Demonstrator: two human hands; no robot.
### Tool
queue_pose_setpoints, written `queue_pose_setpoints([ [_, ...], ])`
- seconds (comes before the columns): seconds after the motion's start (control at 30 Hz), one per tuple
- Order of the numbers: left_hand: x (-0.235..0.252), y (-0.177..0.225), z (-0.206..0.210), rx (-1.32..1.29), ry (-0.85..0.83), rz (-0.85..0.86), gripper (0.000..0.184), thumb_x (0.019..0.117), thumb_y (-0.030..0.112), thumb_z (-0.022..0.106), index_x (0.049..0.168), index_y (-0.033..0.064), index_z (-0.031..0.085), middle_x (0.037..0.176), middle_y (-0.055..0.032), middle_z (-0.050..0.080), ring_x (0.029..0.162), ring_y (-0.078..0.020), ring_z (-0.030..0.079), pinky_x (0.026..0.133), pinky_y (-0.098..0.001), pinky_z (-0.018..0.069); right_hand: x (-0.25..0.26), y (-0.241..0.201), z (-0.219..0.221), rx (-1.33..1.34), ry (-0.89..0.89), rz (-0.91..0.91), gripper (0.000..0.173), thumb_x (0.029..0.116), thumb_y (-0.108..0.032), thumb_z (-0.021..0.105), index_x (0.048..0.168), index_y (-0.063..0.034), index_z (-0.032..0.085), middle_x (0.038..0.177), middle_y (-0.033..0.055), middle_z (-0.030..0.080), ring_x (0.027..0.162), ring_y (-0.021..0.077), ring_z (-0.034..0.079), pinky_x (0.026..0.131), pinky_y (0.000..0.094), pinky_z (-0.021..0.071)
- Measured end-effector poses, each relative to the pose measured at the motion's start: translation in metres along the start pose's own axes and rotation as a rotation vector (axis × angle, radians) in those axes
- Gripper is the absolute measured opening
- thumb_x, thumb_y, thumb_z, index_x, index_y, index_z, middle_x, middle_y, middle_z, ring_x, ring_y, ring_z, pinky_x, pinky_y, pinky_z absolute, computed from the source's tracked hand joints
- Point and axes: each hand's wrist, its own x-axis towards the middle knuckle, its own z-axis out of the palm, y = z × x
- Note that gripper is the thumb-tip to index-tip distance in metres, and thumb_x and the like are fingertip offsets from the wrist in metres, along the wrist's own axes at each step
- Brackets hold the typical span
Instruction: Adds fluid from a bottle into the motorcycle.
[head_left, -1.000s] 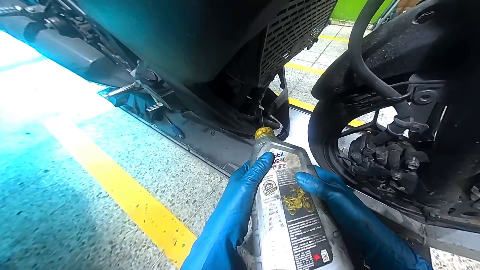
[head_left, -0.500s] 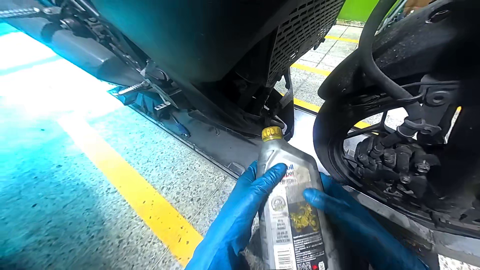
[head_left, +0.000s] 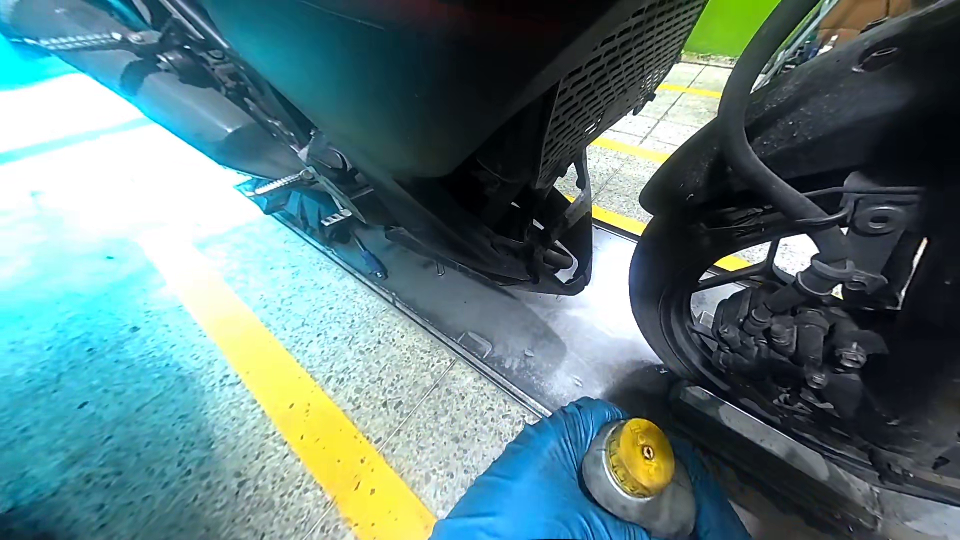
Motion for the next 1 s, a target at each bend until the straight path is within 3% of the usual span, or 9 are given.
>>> queue_pose_setpoints([
  [0.2,-0.001,0.001,-0.002,-0.005,0.005,-0.031,0.073,0.0696,0.031,0.092,0.133,0.0116,0.061,0.125,-0.0074,0.066,0.116,-0.0181,0.063,0.100,-0.0447,0.0524,0.003,-0.002,0.000,0.039,-0.019,0.028,0.085,0.0744,-0.035,0.091,0.133,0.0104,0.050,0.125,0.0162,0.065,0.116,0.0090,0.062,0.104,0.0244,0.0500],
  [0.33,-0.002,0.002,-0.004,0.012,0.002,-0.045,0.073,0.0703,0.031,0.091,0.133,0.0103,0.060,0.126,-0.0095,0.065,0.117,-0.0204,0.062,0.100,-0.0476,0.0511,0.007,-0.030,0.002,-0.012,0.006,0.147,0.085,0.0692,-0.023,0.091,0.133,0.0159,0.051,0.124,0.0203,0.065,0.114,0.0094,0.063,0.102,0.0222,0.0478],
  [0.47,-0.002,0.000,-0.003,0.019,0.006,-0.041,0.074,0.0705,0.033,0.091,0.134,0.0106,0.060,0.127,-0.0090,0.065,0.118,-0.0201,0.062,0.101,-0.0467,0.0513,0.004,0.005,0.002,-0.013,-0.030,-0.016,0.087,0.0751,-0.037,0.090,0.133,0.0131,0.049,0.125,0.0205,0.065,0.116,0.0114,0.063,0.105,0.0254,0.0492],
  [1.0,0.000,0.004,-0.002,0.018,0.006,-0.062,0.075,0.0718,0.033,0.090,0.136,0.0092,0.058,0.127,-0.0089,0.065,0.117,-0.0183,0.062,0.100,-0.0436,0.0515,0.003,0.012,0.000,0.031,-0.011,-0.032,0.085,0.0752,-0.036,0.090,0.133,0.0120,0.050,0.125,0.0202,0.064,0.116,0.0103,0.062,0.104,0.0247,0.0495],
])
